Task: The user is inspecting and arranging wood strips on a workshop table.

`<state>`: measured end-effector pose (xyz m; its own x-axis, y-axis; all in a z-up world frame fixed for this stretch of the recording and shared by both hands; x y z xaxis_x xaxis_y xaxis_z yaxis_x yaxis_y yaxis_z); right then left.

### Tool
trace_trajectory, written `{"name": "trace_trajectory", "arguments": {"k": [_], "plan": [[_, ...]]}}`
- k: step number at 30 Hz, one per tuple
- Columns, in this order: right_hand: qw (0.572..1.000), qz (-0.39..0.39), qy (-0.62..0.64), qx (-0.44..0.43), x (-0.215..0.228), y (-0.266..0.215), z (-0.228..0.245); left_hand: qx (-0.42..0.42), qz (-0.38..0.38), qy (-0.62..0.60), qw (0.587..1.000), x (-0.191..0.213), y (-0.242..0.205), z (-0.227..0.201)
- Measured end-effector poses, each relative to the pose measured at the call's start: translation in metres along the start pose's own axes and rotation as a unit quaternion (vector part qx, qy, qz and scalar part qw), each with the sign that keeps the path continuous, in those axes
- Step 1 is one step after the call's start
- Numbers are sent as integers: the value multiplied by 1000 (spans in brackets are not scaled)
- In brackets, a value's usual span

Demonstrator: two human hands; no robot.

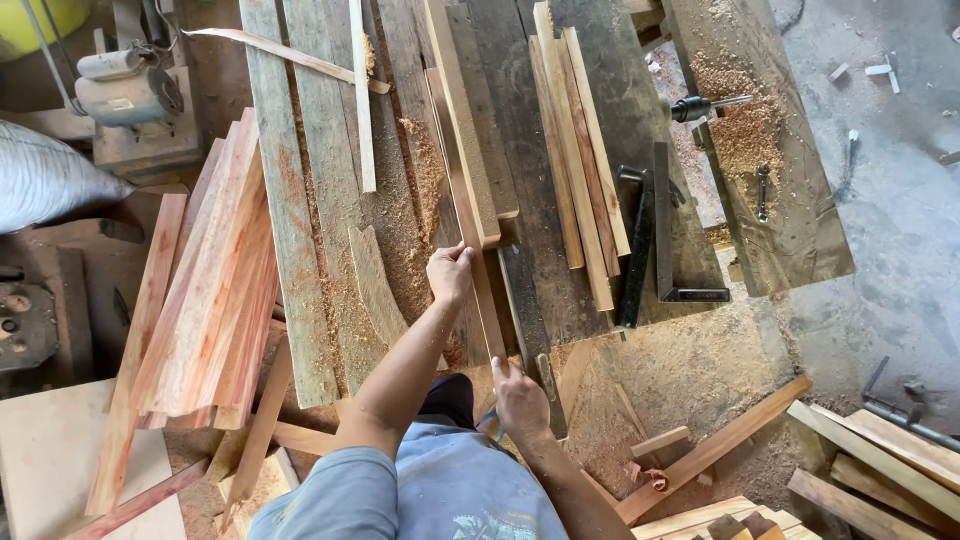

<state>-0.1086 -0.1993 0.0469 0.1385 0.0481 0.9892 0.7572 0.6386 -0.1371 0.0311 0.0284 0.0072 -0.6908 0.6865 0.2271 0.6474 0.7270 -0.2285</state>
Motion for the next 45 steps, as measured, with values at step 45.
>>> {"name": "trace_trajectory", "arguments": {"k": [45], "plan": [[990,60,-126,14,16,73,8,8,27,3,1000,5,-10,-8]]}}
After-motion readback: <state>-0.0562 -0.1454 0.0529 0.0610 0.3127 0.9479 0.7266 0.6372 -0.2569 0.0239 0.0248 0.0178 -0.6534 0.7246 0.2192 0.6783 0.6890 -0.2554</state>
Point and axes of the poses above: each hand's wrist, its own y-axis towards the middle knuckle, its own x-axis out of the back of the hand, z = x × y, the point moved 1 cm from there along y, towards the middle knuckle, and after that the axes turned 14 degrees about -y, right-handed, at the moved point
